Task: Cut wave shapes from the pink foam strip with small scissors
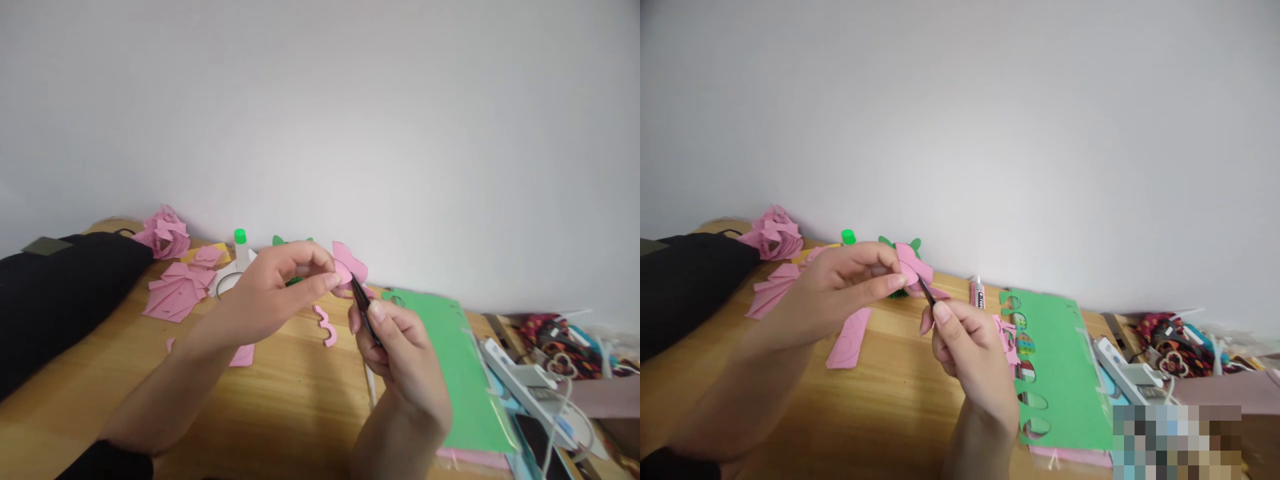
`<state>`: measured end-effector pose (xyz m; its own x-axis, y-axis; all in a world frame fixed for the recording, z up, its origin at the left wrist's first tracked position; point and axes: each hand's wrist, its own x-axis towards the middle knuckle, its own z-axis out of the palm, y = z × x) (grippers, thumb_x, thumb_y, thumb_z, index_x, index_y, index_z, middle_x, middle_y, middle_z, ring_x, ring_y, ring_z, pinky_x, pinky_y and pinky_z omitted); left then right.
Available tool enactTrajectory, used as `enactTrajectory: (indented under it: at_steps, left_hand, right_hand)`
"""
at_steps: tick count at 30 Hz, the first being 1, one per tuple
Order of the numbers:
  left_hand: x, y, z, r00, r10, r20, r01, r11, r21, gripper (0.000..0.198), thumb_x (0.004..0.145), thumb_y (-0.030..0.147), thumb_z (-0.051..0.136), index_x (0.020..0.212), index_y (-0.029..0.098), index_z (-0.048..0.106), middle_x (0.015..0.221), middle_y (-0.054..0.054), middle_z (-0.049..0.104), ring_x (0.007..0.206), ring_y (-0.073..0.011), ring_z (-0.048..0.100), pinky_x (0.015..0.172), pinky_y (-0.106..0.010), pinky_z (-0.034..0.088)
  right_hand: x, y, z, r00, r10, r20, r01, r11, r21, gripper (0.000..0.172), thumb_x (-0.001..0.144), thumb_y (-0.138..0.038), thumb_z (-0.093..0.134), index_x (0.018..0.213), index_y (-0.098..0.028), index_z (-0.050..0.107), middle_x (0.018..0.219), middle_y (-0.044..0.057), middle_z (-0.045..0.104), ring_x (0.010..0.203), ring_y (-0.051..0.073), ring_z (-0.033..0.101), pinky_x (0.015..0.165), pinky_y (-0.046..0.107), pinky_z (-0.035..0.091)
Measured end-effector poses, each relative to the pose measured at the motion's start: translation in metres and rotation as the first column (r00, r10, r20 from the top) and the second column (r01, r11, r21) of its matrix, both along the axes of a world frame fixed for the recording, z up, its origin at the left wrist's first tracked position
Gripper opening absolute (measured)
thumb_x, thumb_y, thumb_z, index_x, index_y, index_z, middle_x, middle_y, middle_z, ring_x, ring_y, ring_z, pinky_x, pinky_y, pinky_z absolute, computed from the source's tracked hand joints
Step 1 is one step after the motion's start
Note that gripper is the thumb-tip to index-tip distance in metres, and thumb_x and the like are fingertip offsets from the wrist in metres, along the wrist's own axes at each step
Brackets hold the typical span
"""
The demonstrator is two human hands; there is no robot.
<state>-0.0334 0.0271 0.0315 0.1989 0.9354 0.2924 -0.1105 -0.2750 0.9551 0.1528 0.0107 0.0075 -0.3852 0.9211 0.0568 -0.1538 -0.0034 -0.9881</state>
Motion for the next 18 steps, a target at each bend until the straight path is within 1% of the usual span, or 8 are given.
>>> enactTrajectory:
  at_steps: [5,9,11,15,18]
  left_hand:
    - [-0.0056,0.0029,0.0028,0.996,0.006,-0.086,-0.003,0.999,0.039,0.011,0.082,0.023,0.065,0.072,0.021,0.07,0.074,-0.005,0.071,0.076,-0.0199,0.07,0.064,-0.028,0.061]
    - [-0.0091,0.0048,0.0068,0.981,-0.007,-0.194,0.02,0.998,0.065,0.013,0.082,0.023,0.063,0.073,0.022,0.072,0.078,-0.006,0.071,0.079,-0.0207,0.07,0.062,-0.026,0.06]
    - [-0.0102,0.0056,0.0087,0.975,-0.007,-0.223,0.024,0.997,0.074,0.012,0.081,0.022,0.064,0.071,0.022,0.072,0.077,-0.006,0.071,0.078,-0.0204,0.069,0.06,-0.025,0.059]
    - [-0.0101,0.0057,0.0103,0.977,-0.008,-0.213,0.024,0.997,0.072,0.013,0.08,0.024,0.065,0.068,0.021,0.069,0.071,-0.005,0.069,0.07,-0.019,0.067,0.057,-0.025,0.058]
    - [-0.0075,0.0055,0.0087,0.986,-0.006,-0.165,0.015,0.998,0.054,0.014,0.079,0.024,0.065,0.066,0.021,0.067,0.071,-0.005,0.069,0.072,-0.0197,0.068,0.059,-0.026,0.059]
  right_hand:
    - [0.0006,0.0001,-0.0007,1.0,0.013,-0.002,-0.013,1.0,-0.011,0.037,0.092,-0.048,0.057,0.076,-0.015,0.061,0.046,-0.01,0.029,0.038,0.004,0.013,0.035,0.018,0.011]
    - [0.001,-0.0006,-0.0007,1.0,0.018,0.012,-0.018,1.0,-0.011,0.038,0.091,-0.05,0.057,0.075,-0.015,0.06,0.046,-0.01,0.029,0.038,0.004,0.013,0.034,0.019,0.01]
    - [0.0013,-0.0004,-0.0005,0.999,0.014,0.029,-0.014,1.0,-0.002,0.039,0.091,-0.051,0.056,0.074,-0.016,0.059,0.046,-0.01,0.029,0.038,0.004,0.012,0.034,0.019,0.01]
    - [0.0019,0.001,-0.0011,0.999,-0.001,0.054,-0.001,0.999,0.036,0.039,0.091,-0.051,0.056,0.073,-0.016,0.059,0.045,-0.01,0.028,0.037,0.004,0.012,0.034,0.02,0.011]
    - [0.002,0.0018,-0.0019,0.998,-0.01,0.057,0.007,0.999,0.047,0.039,0.092,-0.049,0.055,0.073,-0.016,0.06,0.045,-0.01,0.028,0.037,0.004,0.013,0.034,0.02,0.011]
